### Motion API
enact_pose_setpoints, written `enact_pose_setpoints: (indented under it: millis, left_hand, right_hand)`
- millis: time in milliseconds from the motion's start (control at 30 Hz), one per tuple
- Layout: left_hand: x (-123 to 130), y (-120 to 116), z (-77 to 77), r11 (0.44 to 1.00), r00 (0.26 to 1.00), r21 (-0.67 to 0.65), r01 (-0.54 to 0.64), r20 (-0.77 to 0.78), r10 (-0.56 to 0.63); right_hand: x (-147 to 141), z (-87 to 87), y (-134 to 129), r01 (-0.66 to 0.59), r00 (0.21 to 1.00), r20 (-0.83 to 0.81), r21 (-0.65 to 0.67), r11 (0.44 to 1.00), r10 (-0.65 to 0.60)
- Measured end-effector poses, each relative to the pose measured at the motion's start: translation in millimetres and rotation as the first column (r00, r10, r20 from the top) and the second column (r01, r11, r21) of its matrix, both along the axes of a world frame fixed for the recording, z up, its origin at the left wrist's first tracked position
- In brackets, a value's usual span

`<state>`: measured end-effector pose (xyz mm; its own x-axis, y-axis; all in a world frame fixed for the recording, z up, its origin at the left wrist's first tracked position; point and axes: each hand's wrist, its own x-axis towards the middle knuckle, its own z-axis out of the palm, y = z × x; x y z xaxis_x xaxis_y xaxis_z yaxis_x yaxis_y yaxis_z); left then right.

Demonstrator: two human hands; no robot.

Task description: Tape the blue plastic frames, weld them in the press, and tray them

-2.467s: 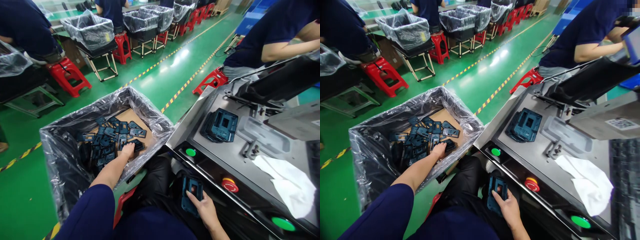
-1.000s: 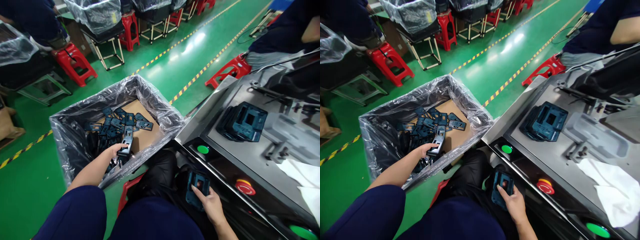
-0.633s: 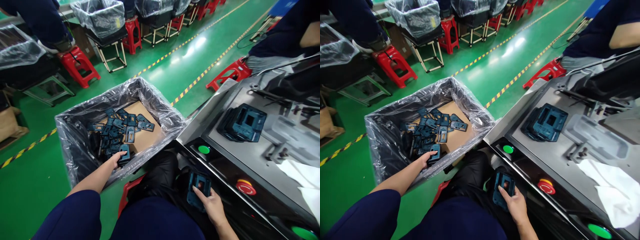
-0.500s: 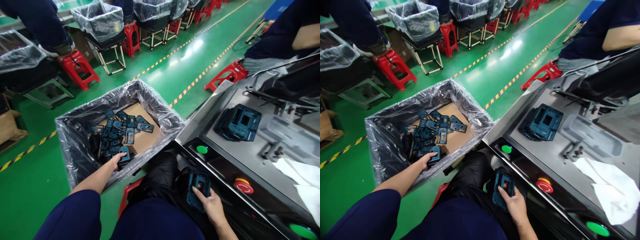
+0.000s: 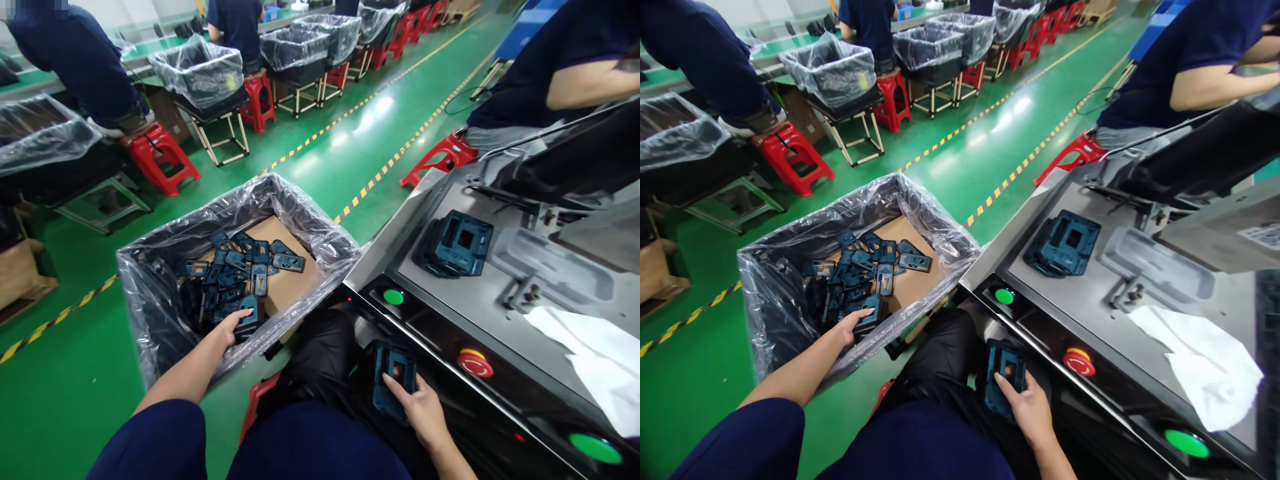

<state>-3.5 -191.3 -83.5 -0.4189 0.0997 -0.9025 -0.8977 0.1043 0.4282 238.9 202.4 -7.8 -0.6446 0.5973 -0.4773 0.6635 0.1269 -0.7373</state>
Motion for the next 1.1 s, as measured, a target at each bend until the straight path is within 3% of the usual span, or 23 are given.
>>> enact_pose_setpoints:
  millis: [300,400,500,633,733,833,1000,1100]
  left_hand:
    - [-6.6,-16.0,66.1,0.944,0.962,0.312,-0.107,-0.207,0.178]
    - [-2.8,-15.9,81.7,0.919,0.934,0.374,-0.122,-0.270,0.234]
    - [8.5,0.2,87.7,0.894,0.915,0.439,-0.090,-0.318,0.248]
    - [35.9,48.5,87.7,0.835,0.930,0.546,0.066,-0.337,0.147]
    - [64.2,91.8,90.1,0.745,0.946,0.628,0.225,-0.322,-0.014]
    - [94.7,130.1,97.4,0.614,0.928,0.697,0.371,-0.303,-0.217]
    - [133.0,178.4,115.9,0.351,0.788,0.764,0.541,-0.315,-0.529]
    - [141.9,197.2,128.4,0.265,0.728,0.769,0.582,-0.346,-0.592]
  right_hand:
    - [12.2,-16.2,6.8,-0.047,0.998,-0.049,-0.013,0.999,0.047]
    - [15.8,-16.7,7.6,-0.041,0.996,-0.074,-0.035,0.999,0.038]
    - [18.7,-12.3,5.8,-0.047,0.993,-0.108,-0.038,0.998,0.042]
    - [23.1,2.5,-0.2,-0.056,0.985,-0.164,-0.029,0.998,0.050]
    - [26.5,20.0,-5.0,-0.048,0.974,-0.221,0.016,0.999,0.050]
    - [27.3,42.5,-9.3,-0.002,0.957,-0.288,0.066,0.998,0.021]
    - [24.2,75.0,-13.7,0.113,0.918,-0.388,0.064,0.992,-0.080]
    - [26.9,82.2,-16.1,0.144,0.908,-0.403,0.047,0.988,-0.113]
